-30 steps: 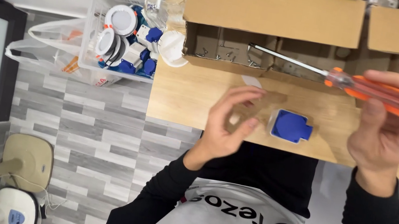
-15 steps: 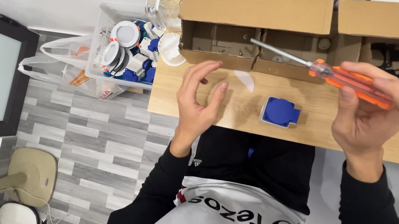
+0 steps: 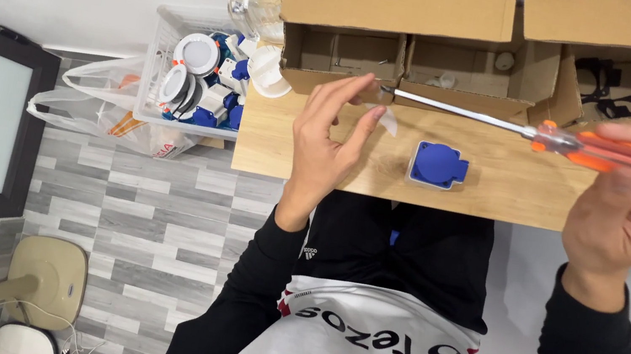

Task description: The person assembles a blue and white electrical socket by inserting a black internal component into the white housing. They then use a screwdriver to tighten screws into the blue cover, securing it to the white base. The person handles the socket and screwdriver throughout the process.

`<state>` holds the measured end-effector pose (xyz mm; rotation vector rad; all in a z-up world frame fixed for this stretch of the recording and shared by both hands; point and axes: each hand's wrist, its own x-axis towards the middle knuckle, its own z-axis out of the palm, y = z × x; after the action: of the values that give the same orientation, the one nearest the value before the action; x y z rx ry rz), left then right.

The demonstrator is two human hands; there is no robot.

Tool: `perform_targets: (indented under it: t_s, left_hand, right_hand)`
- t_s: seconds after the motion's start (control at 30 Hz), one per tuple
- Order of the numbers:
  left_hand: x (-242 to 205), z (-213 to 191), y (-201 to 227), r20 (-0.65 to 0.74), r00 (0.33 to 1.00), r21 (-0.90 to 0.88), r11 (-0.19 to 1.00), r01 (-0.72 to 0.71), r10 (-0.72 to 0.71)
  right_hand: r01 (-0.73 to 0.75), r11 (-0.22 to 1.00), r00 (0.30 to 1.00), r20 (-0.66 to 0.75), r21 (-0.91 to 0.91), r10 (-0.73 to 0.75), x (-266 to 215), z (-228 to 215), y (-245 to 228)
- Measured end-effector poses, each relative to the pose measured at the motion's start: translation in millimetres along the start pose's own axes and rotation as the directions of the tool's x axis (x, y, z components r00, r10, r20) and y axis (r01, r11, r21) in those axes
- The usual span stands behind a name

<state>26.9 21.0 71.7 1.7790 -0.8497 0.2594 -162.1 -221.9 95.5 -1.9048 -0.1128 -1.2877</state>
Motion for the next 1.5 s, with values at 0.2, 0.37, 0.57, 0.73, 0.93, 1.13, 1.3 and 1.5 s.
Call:
perform_targets:
  t_s: [0.2,0.37,0.57,0.73,0.93,1.13,1.3,1.5]
  left_hand:
    - [-1,5,12,0.005,1.000,-0.071,0.997,-0.025,0.025]
    - [-5,4,11,0.005,0.999,-0.115,0.992,-0.045,0.046]
    - [-7,3,13,-0.031,0.991,-0.138,0.982,-0.132,0.129]
    - [-7,6,11,-0.062,0.976,-0.059,0.975,-0.213,0.209]
    - [-13,11,7,-0.078,0.951,-0.010,0.954,-0.299,0.298]
    - [-35,29,3,-0.082,0.960,-0.179,0.944,-0.277,0.266]
    - [-42,47,4,-0.026,0.961,-0.277,0.922,-0.272,0.276]
    - [-46,56,-1,0.402,0.869,-0.208,0.953,-0.219,0.288]
  right_hand:
    - [-0.005,0.999,0.999,-0.050,0.038,0.006,-23,-23,10]
    - [-0.057,0.998,0.996,-0.071,0.038,0.060,-31,-28,10]
    - [-0.017,0.992,0.997,-0.083,-0.124,0.007,-25,-29,8]
    - [-0.068,0.990,0.995,-0.077,-0.120,0.059,-29,-38,8]
    - [-0.102,0.988,0.994,0.031,-0.117,0.106,-25,-48,4]
    - [-0.419,0.908,0.896,0.172,0.025,0.409,-23,-68,3]
    - [-0.539,0.842,0.822,0.193,-0.042,0.536,-15,-83,-1]
    - [-0.470,0.852,0.816,0.255,-0.231,0.519,27,-48,-56]
